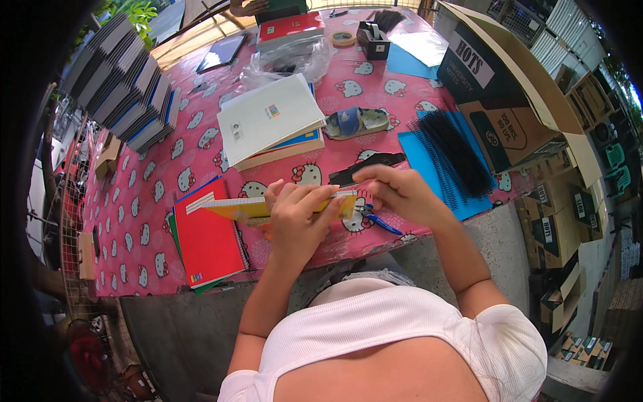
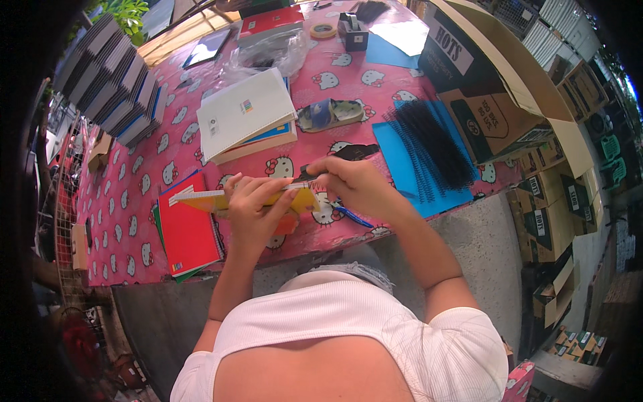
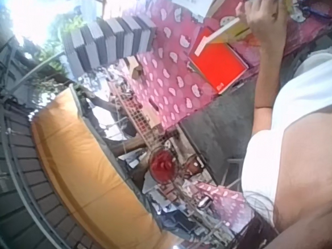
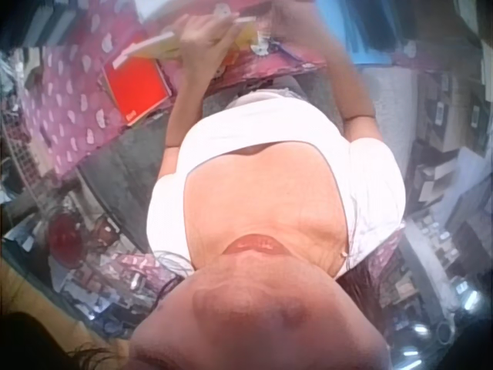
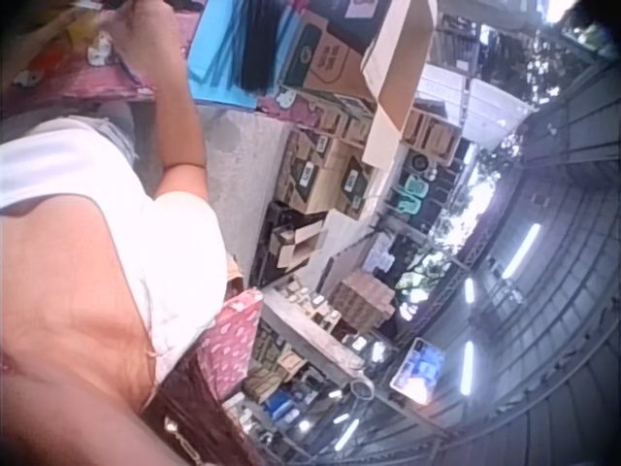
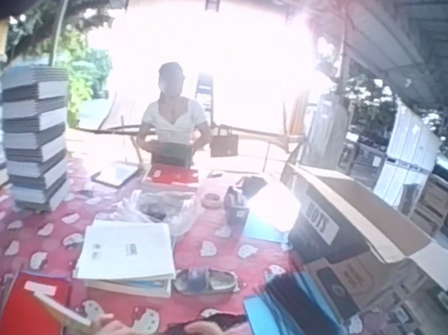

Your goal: The person threads spiral coils into notebook pages by hand and clips the ends using pliers.

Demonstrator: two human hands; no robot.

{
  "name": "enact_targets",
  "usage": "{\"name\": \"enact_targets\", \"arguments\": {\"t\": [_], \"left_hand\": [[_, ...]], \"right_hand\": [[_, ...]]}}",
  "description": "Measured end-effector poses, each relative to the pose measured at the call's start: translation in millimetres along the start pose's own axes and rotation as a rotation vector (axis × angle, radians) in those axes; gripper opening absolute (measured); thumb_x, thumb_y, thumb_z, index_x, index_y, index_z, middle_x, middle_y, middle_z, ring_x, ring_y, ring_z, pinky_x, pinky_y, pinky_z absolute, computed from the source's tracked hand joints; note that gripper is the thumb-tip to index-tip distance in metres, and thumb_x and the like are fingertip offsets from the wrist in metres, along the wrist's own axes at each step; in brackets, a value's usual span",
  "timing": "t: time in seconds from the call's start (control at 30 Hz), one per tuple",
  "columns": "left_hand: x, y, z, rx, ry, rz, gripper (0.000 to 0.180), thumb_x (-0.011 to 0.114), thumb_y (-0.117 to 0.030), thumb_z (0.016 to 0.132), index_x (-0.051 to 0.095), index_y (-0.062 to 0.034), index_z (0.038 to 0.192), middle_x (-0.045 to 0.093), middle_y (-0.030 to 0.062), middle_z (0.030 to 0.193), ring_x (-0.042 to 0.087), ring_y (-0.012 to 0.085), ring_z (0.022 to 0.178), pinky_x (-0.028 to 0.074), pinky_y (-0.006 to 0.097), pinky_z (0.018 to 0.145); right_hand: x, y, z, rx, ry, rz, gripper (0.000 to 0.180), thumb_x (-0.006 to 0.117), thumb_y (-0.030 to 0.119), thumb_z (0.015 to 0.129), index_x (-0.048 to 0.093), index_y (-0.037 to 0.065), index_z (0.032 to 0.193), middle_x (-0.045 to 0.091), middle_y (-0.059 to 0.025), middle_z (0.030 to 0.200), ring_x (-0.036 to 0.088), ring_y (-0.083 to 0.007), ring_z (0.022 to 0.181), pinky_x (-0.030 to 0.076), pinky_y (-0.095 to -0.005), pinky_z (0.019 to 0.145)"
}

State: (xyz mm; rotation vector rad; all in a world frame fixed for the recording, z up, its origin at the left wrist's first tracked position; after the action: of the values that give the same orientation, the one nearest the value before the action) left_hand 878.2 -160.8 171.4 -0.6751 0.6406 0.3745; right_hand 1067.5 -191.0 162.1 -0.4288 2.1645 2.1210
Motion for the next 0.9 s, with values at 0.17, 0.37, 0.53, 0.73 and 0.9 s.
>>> {"name": "enact_targets", "arguments": {"t": [0.17, 0.37, 0.53, 0.73, 0.9], "left_hand": [[0.4, 3.5, -6.7, 0.015, -0.027, 0.076, 0.019, 0.075, -0.020, 0.074, 0.067, -0.0112, 0.089, 0.067, 0.0008, 0.082, 0.059, 0.0194, 0.079, 0.034, 0.039, 0.088], [6.5, 0.9, -11.1, 0.025, -0.157, 0.106, 0.021, 0.077, -0.020, 0.070, 0.068, -0.0111, 0.087, 0.067, 0.0000, 0.083, 0.058, 0.0177, 0.078, 0.034, 0.038, 0.085], [1.2, 6.3, -18.2, 0.008, -0.164, 0.137, 0.022, 0.077, -0.017, 0.069, 0.068, -0.0115, 0.088, 0.067, -0.0007, 0.083, 0.058, 0.0166, 0.078, 0.033, 0.037, 0.085], [-1.3, 0.0, -16.1, 0.005, -0.233, 0.123, 0.023, 0.077, -0.014, 0.068, 0.068, -0.0115, 0.089, 0.066, -0.0006, 0.084, 0.058, 0.0166, 0.078, 0.032, 0.038, 0.087], [-0.6, -2.7, -6.9, -0.036, -0.115, 0.143, 0.020, 0.076, -0.013, 0.067, 0.066, -0.0101, 0.085, 0.065, 0.0007, 0.080, 0.059, 0.0178, 0.076, 0.033, 0.039, 0.087]], "right_hand": [[19.6, 19.4, -3.9, -0.523, -0.276, -0.635, 0.023, 0.067, 0.016, 0.080, 0.059, 0.006, 0.098, 0.056, -0.0089, 0.084, 0.060, -0.0266, 0.070, 0.048, -0.0356, 0.056], [21.6, 24.3, 1.6, -0.551, -0.269, -0.692, 0.021, 0.069, 0.014, 0.079, 0.058, 0.005, 0.095, 0.056, -0.0097, 0.082, 0.060, -0.0271, 0.069, 0.047, -0.0350, 0.058], [30.0, 15.7, 11.4, -0.504, -0.238, -0.764, 0.026, 0.070, 0.019, 0.080, 0.059, 0.004, 0.097, 0.059, -0.0110, 0.082, 0.062, -0.0261, 0.071, 0.049, -0.0340, 0.061], [-86.1, -90.9, 163.2, -0.243, -0.264, -0.910, 0.045, 0.068, 0.014, 0.078, 0.055, 0.004, 0.120, 0.067, -0.0163, 0.095, 0.065, -0.0322, 0.089, 0.052, -0.0401, 0.078], [-75.6, -159.1, 194.6, 0.162, -0.084, -1.161, 0.053, 0.072, 0.022, 0.069, 0.053, 0.004, 0.116, 0.063, -0.0227, 0.105, 0.062, -0.0371, 0.098, 0.051, -0.0452, 0.082]]}}
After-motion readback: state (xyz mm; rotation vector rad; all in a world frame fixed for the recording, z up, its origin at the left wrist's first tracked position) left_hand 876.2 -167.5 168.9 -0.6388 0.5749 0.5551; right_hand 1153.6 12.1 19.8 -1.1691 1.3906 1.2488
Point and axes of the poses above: each hand's wrist, its own z-axis towards the middle knuckle, its own x-axis out of the palm, y = z × x, the point moved 4 cm from there along z, towards the middle knuckle
